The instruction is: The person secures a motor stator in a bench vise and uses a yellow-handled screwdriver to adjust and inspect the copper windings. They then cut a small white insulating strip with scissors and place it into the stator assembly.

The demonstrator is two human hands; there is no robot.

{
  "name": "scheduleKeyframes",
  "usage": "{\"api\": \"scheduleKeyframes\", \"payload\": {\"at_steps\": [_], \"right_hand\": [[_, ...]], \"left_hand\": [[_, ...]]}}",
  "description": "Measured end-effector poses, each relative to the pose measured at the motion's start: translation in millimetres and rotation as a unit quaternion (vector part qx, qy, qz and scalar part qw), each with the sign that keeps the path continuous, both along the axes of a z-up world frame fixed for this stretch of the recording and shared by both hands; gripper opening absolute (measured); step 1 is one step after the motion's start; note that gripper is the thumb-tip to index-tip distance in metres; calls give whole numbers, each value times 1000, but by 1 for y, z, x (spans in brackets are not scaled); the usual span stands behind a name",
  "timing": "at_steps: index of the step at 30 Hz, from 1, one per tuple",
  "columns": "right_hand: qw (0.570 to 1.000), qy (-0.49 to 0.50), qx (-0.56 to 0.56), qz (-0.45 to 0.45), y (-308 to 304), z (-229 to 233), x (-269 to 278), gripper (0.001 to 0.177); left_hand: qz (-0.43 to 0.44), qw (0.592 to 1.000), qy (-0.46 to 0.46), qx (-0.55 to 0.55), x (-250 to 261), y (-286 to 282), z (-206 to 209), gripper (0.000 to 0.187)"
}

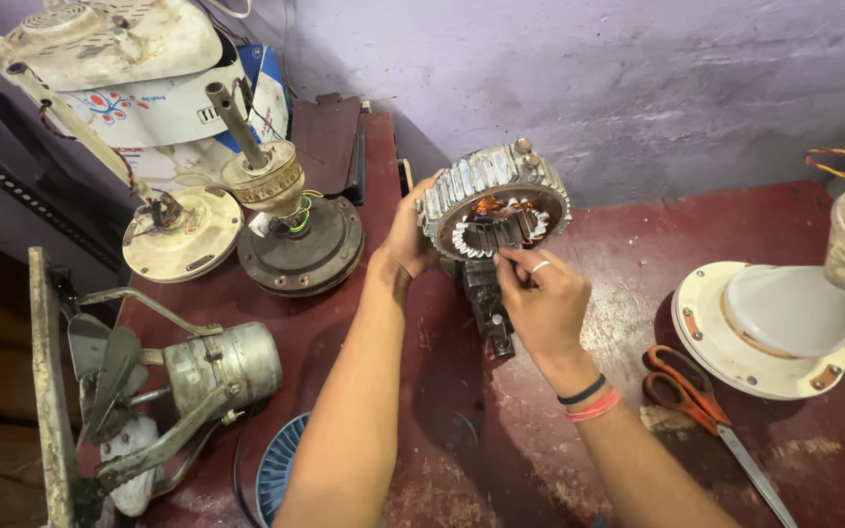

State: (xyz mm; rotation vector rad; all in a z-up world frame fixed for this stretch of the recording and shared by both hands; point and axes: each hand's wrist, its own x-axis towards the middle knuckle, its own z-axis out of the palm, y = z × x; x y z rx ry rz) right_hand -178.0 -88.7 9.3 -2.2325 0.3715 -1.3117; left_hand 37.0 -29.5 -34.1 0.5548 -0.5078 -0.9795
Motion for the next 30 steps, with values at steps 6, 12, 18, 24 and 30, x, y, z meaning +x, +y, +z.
{"api": "scheduleKeyframes", "payload": {"at_steps": [6,12,18,24,30], "right_hand": [[999,28,4,-19,1,0,-5,10],[999,26,-17,-21,0,1,-9,10],[998,38,-18,-38,-4,-5,-12,8],[999,26,40,-13,-6,-11,-13,14],[996,1,92,-2,-2,-8,-14,19]], "left_hand": [[1,1000,-24,15,0,2,-5,41],[7,999,-16,33,5,3,-14,42],[10,998,-33,55,6,0,-21,48],[31,986,-105,124,-3,2,-9,56],[21,989,-21,144,-15,4,15,70]]}}
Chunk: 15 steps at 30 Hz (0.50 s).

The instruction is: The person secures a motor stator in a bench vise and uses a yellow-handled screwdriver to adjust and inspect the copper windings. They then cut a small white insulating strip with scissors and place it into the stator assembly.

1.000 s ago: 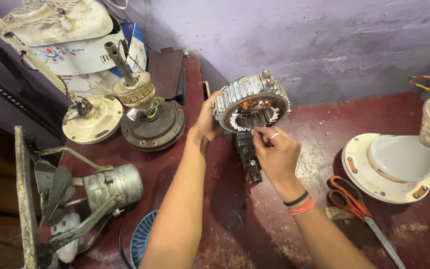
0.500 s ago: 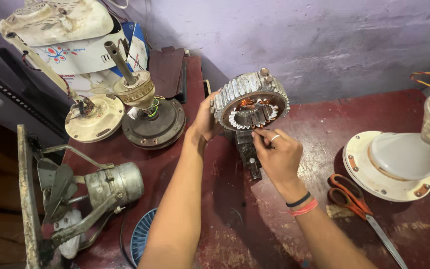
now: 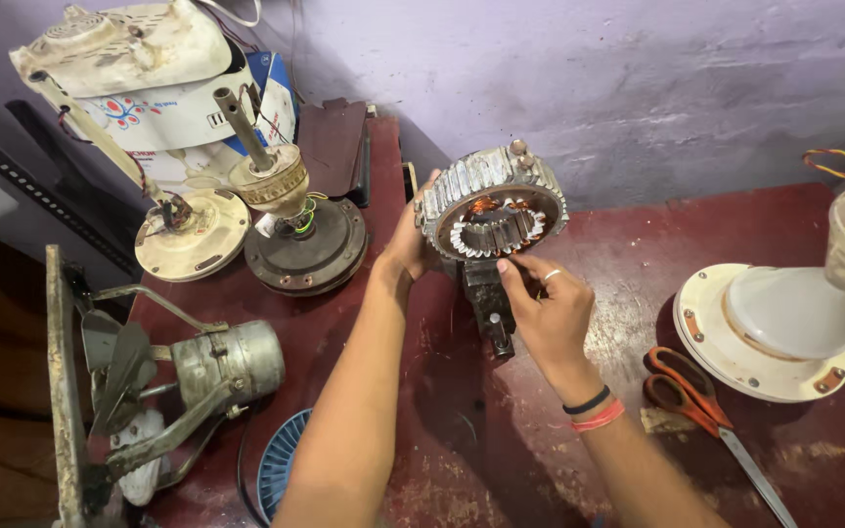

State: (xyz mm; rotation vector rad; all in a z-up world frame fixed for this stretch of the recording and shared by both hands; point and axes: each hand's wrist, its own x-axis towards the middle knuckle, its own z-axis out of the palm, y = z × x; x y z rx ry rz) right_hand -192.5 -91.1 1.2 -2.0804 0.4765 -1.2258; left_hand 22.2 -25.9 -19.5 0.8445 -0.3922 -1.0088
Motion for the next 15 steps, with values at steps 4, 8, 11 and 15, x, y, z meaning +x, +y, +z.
{"api": "scheduleKeyframes", "payload": {"at_steps": [4,8,11,15], "right_hand": [[1000,-15,-10,2,-2,6,-4,23],[999,0,19,28,-7,12,-23,21],[996,5,69,61,-6,13,-36,16],[996,-5,67,54,-3,11,-38,14]], "left_hand": [[147,979,-58,128,6,8,8,55],[324,940,-78,69,20,36,25,27],[397,914,-70,44,0,66,39,18],[337,914,-222,28,-70,88,47,20]]}}
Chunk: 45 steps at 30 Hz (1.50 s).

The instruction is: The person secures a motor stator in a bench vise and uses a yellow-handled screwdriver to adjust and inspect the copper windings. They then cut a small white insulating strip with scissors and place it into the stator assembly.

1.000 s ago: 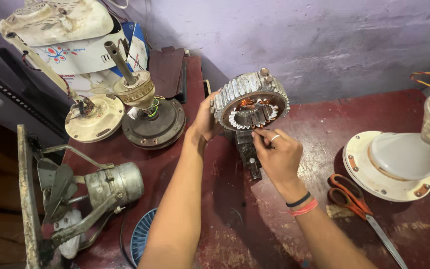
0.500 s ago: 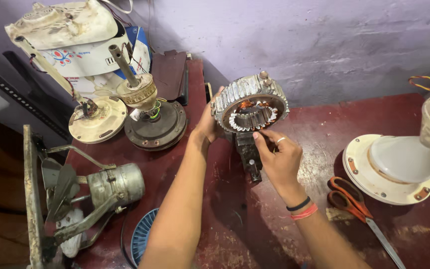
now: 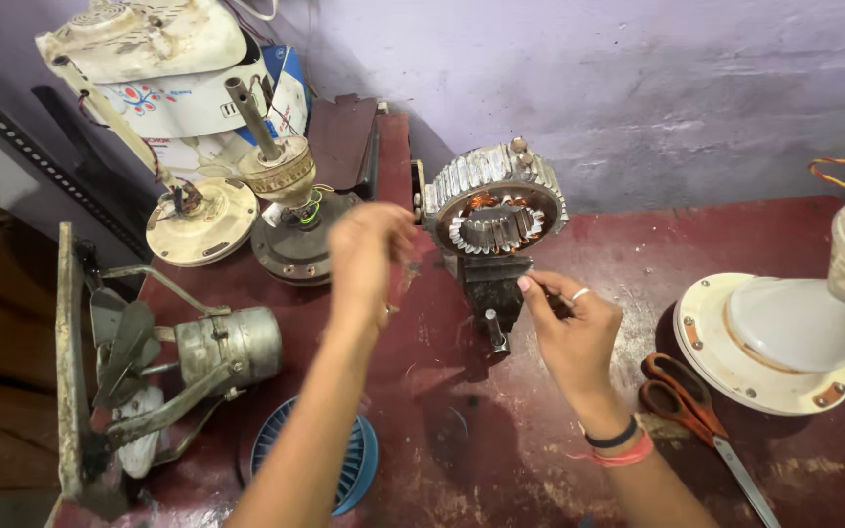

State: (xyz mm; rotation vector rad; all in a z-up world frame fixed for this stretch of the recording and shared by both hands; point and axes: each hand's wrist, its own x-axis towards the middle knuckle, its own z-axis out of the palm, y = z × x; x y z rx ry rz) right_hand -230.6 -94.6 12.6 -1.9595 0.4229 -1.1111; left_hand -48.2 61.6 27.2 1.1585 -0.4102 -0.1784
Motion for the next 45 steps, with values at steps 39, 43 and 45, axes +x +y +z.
{"api": "scheduleKeyframes", "payload": {"at_steps": [39,43,45], "right_hand": [[931,-69,208,292,-96,-45,80,75],[898,-43,249,360,-110,-51,78,72],[843,-11,321,431,-136,-46,79,66]], "left_hand": [[101,896,-212,376,-82,-74,-11,50],[106,885,-241,385,-78,-76,-7,52],[85,872,-232,423,-76,-76,-4,54]]}}
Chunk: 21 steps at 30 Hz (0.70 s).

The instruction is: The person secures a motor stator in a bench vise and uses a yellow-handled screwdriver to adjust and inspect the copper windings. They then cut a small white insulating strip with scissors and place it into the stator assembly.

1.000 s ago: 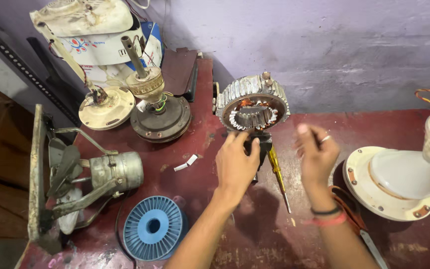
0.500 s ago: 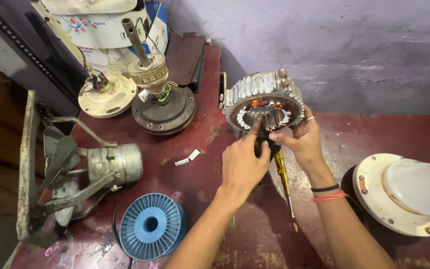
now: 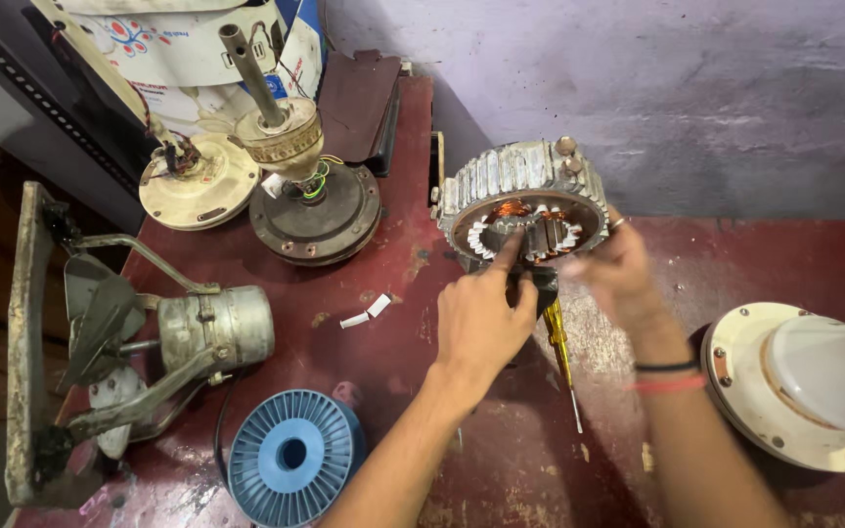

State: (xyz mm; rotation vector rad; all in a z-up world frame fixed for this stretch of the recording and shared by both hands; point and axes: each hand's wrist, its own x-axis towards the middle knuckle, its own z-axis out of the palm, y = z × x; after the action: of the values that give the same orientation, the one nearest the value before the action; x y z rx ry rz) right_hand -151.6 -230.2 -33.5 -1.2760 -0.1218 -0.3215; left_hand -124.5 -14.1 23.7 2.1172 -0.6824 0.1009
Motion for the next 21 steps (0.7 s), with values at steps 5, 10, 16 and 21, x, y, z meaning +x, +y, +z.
{"api": "scheduleKeyframes", "payload": {"at_steps": [5,10,16,21], "right_hand": [[983,176,-7,-40,-58,29,40,24],[858,301,-416,32,-84,75,108,24],[845,305,-385,208,-77,93,133,17],[867,292,-399,57,-53,113,120,18]], "left_hand": [[-9,997,34,70,-1,3,8,60],[31,994,-17,-102,-14,5,1,39],[62,969,2,-238,-22,1,-1,13],[69,937,101,-328,-46,20,8,15]]}}
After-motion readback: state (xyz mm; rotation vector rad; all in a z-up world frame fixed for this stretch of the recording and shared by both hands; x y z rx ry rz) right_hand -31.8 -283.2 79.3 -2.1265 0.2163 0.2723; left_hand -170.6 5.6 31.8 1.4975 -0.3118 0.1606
